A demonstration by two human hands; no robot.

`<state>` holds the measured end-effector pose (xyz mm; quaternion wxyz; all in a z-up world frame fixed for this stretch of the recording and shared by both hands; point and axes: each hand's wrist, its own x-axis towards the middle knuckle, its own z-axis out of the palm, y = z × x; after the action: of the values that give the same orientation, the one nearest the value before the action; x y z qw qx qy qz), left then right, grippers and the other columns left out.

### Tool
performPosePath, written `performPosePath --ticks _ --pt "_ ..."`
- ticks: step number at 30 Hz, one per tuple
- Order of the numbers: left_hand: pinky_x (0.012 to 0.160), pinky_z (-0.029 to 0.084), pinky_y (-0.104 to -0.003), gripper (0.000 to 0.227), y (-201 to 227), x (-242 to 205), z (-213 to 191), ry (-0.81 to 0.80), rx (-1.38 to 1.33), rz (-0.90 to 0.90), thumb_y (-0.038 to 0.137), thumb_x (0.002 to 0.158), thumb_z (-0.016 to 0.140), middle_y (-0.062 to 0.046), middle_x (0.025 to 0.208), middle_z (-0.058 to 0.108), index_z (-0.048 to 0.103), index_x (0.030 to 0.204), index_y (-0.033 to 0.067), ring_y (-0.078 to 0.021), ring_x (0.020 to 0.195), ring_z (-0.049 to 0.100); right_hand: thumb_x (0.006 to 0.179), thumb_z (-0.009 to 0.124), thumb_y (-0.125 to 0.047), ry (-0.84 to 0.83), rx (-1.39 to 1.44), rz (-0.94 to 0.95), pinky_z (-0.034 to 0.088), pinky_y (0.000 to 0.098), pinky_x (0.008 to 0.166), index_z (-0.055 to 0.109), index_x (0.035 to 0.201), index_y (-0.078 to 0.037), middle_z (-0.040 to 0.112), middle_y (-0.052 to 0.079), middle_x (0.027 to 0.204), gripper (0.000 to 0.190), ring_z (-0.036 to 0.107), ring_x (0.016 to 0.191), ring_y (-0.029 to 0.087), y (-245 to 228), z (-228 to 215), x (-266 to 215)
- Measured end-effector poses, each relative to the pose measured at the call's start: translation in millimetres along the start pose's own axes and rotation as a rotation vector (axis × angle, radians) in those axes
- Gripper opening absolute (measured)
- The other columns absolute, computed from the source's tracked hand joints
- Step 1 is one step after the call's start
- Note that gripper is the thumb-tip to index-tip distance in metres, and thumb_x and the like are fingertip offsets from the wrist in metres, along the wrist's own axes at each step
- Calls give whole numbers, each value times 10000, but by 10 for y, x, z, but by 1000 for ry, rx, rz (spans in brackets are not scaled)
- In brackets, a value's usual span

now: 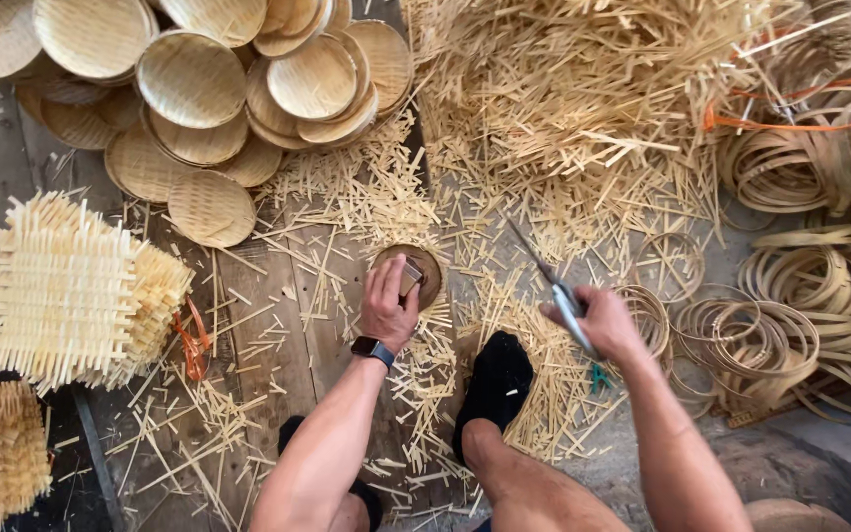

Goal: The person constructs small bamboo baskets by weaving thin strips around a base and trimming excess material using shears.

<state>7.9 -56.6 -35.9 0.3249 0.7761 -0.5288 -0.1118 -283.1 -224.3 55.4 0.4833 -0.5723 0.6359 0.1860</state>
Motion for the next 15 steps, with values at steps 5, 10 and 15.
performPosePath --ticks 5,10,15 --pt "1062 467 -479 718 -69 -77 24 -3 -82 -170 139 790 830 -214 1317 636 509 1416 -4 -382 1221 594 805 743 -633 73 -162 -226 538 473 759 678 1053 -36 642 134 965 649 636 857 262 60 540 -104" --pt "1010 497 -455 623 198 -175 166 123 -33 -307 201 770 878 -157 1191 688 574 1294 57 -337 1139 631 789 630 -736 118 -348 -353 513 507 893 570 1235 -26 599 190 1157 840 613 1050 323 50 787 -135" --pt "932 503 -462 636 283 -206 131 121 -7 -281 201 748 894 -152 1069 691 590 1287 56 -337 1035 634 871 625 -689 225 -562 -316 528 485 874 619 1104 13 636 203 1061 740 630 1024 342 -150 1041 8"
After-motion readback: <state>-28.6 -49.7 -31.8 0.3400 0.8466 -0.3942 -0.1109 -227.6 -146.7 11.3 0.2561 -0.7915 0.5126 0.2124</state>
